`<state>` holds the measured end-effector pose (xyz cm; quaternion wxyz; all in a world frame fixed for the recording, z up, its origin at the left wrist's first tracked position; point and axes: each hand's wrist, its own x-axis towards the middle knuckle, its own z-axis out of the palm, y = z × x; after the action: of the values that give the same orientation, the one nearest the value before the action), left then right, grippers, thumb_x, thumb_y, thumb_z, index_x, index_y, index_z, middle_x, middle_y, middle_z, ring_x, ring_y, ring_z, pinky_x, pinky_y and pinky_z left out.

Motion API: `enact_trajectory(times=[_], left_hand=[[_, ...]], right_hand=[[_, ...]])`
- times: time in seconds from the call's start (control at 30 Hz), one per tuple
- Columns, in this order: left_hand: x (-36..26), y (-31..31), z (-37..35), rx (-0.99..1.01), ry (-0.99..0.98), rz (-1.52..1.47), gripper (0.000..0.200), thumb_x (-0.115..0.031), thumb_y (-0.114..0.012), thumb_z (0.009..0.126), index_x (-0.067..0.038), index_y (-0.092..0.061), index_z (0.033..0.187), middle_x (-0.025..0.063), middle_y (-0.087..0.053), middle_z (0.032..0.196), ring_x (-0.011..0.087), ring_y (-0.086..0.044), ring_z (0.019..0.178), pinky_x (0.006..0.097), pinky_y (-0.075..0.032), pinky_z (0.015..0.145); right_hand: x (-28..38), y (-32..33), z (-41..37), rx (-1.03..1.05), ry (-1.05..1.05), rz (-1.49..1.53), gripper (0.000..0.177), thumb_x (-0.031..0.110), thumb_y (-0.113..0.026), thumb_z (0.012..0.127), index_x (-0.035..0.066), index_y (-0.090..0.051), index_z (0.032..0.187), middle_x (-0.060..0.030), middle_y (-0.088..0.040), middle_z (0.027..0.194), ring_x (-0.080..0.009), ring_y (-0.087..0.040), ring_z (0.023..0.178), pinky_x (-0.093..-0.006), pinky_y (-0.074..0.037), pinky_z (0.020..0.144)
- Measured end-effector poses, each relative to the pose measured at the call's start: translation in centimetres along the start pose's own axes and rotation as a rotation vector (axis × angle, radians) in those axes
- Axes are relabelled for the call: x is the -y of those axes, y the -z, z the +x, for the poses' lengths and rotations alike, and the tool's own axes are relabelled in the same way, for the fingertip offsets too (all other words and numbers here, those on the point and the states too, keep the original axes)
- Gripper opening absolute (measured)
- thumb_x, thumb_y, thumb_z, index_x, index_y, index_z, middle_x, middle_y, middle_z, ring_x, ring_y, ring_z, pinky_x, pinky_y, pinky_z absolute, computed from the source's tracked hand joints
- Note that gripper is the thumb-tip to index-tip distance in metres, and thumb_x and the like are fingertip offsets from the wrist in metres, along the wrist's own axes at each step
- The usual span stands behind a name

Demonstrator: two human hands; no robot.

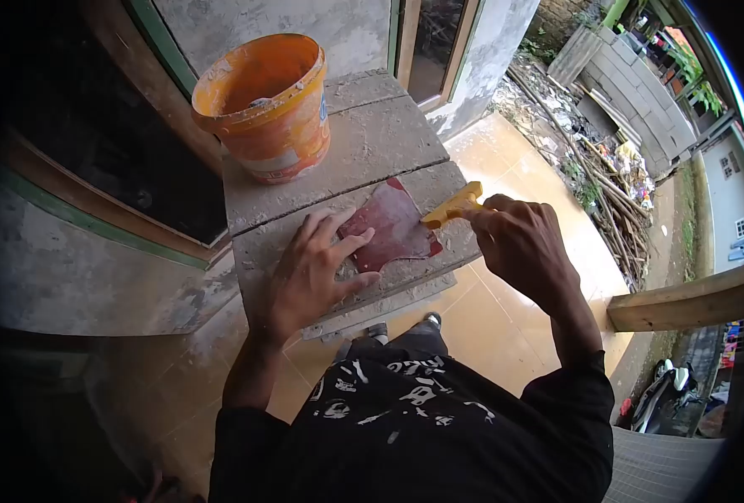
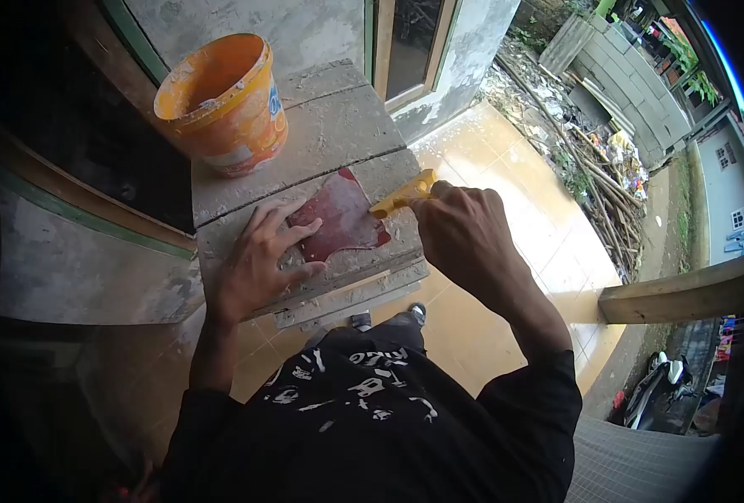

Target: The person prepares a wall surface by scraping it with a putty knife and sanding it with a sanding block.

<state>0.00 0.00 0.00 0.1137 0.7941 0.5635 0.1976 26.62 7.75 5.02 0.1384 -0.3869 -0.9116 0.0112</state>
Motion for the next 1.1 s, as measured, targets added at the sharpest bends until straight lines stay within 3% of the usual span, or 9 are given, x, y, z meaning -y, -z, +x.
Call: enact_trajectory(times=[0.1, 0.4, 0.47, 0.8, 0.87, 0.9, 0.97, 1.0, 1.1], left_hand=[[-0.1, -0.1, 0.0, -0.016, -0.020, 0.029, 0.056, -0.043, -0.071, 0.082, -0.008, -0.063, 0.125, 0.0179, -0.051, 0.136, 0.0349, -0.044, 0.129, 0.0448, -0.039, 0.109], [0.0, -0.2, -0.1, -0.010, -0.008, 0.040, 0.058, -0.045, -0.071, 0.082, -0.007, -0.063, 0.125, 0.0180, -0.051, 0.136, 0.0351, -0.044, 0.129, 0.0448, -0.039, 0.109], [0.0, -0.1, 0.0, -0.012, -0.008, 0.036, 0.059, -0.046, -0.070, 0.082, -0.008, -0.063, 0.126, 0.0185, -0.051, 0.136, 0.0351, -0.044, 0.129, 0.0448, -0.039, 0.109], [0.1, -0.4, -0.3, -0.011, -0.015, 0.046, 0.061, -0.050, -0.068, 0.083, -0.008, -0.063, 0.126, 0.0196, -0.052, 0.134, 0.0350, -0.045, 0.129, 0.0447, -0.039, 0.109], [0.2, -0.4, -0.2, 0.036, 0.065, -0.008, 0.069, -0.058, -0.067, 0.080, -0.011, -0.062, 0.130, 0.0225, -0.050, 0.137, 0.0391, -0.042, 0.132, 0.0480, -0.036, 0.110], [0.3, -0.4, -0.1, 0.027, 0.059, -0.008, 0.069, -0.058, -0.067, 0.080, -0.011, -0.062, 0.130, 0.0225, -0.050, 0.137, 0.0391, -0.042, 0.132, 0.0480, -0.036, 0.110], [0.4, -0.5, -0.2, 0.021, 0.024, -0.013, 0.067, -0.054, -0.070, 0.080, -0.009, -0.062, 0.129, 0.0207, -0.050, 0.137, 0.0380, -0.043, 0.131, 0.0473, -0.037, 0.110], [0.4, -0.4, -0.1, 0.021, 0.016, -0.016, 0.067, -0.054, -0.070, 0.080, -0.009, -0.062, 0.129, 0.0207, -0.050, 0.137, 0.0380, -0.043, 0.131, 0.0473, -0.037, 0.110], [-0.1, -0.2, 0.0, 0.009, 0.011, -0.014, 0.063, -0.047, -0.073, 0.079, -0.008, -0.063, 0.127, 0.0188, -0.051, 0.136, 0.0368, -0.044, 0.129, 0.0465, -0.037, 0.109]], right_hand=[[0.2, 0.3, 0.3, 0.123, -0.095, -0.054, 0.018, 0.008, -0.066, 0.085, 0.005, -0.075, 0.100, -0.0120, -0.071, 0.084, -0.0256, -0.064, 0.060, -0.0350, -0.049, 0.056], [-0.2, -0.1, 0.6, 0.122, -0.073, -0.045, 0.018, 0.008, -0.063, 0.088, 0.004, -0.075, 0.101, -0.0129, -0.070, 0.081, -0.0261, -0.063, 0.059, -0.0354, -0.049, 0.057], [-0.7, -0.9, 0.5, 0.015, 0.005, -0.028, 0.016, 0.002, -0.058, 0.081, 0.001, -0.072, 0.089, -0.0152, -0.064, 0.069, -0.0248, -0.063, 0.054, -0.0348, -0.044, 0.048], [-0.9, -1.8, 1.4, -0.016, 0.000, -0.029, 0.012, 0.003, -0.058, 0.083, -0.001, -0.069, 0.082, -0.0151, -0.064, 0.068, -0.0255, -0.062, 0.052, -0.0365, -0.046, 0.049], [-1.9, -1.6, 1.5, 0.015, -0.035, 0.069, 0.016, 0.006, -0.061, 0.085, -0.001, -0.069, 0.096, -0.0147, -0.067, 0.080, -0.0253, -0.066, 0.062, -0.0365, -0.051, 0.057], [-2.3, -1.5, 1.3, 0.010, -0.033, 0.060, 0.016, 0.006, -0.061, 0.085, -0.001, -0.069, 0.096, -0.0147, -0.067, 0.080, -0.0253, -0.066, 0.062, -0.0365, -0.051, 0.057], [-3.1, -1.1, 0.4, -0.183, -0.032, 0.067, 0.031, 0.008, -0.064, 0.085, 0.001, -0.065, 0.115, -0.0143, -0.067, 0.095, -0.0259, -0.067, 0.075, -0.0367, -0.053, 0.068], [-3.2, -0.4, -0.1, -0.126, -0.135, 0.092, 0.044, 0.008, -0.068, 0.083, 0.003, -0.061, 0.126, -0.0145, -0.066, 0.106, -0.0272, -0.067, 0.082, -0.0372, -0.053, 0.075], [-3.8, 0.9, -2.4, -0.181, -0.203, 0.124, 0.041, 0.005, -0.069, 0.081, 0.001, -0.062, 0.121, -0.0138, -0.067, 0.102, -0.0277, -0.067, 0.081, -0.0390, -0.052, 0.074]])
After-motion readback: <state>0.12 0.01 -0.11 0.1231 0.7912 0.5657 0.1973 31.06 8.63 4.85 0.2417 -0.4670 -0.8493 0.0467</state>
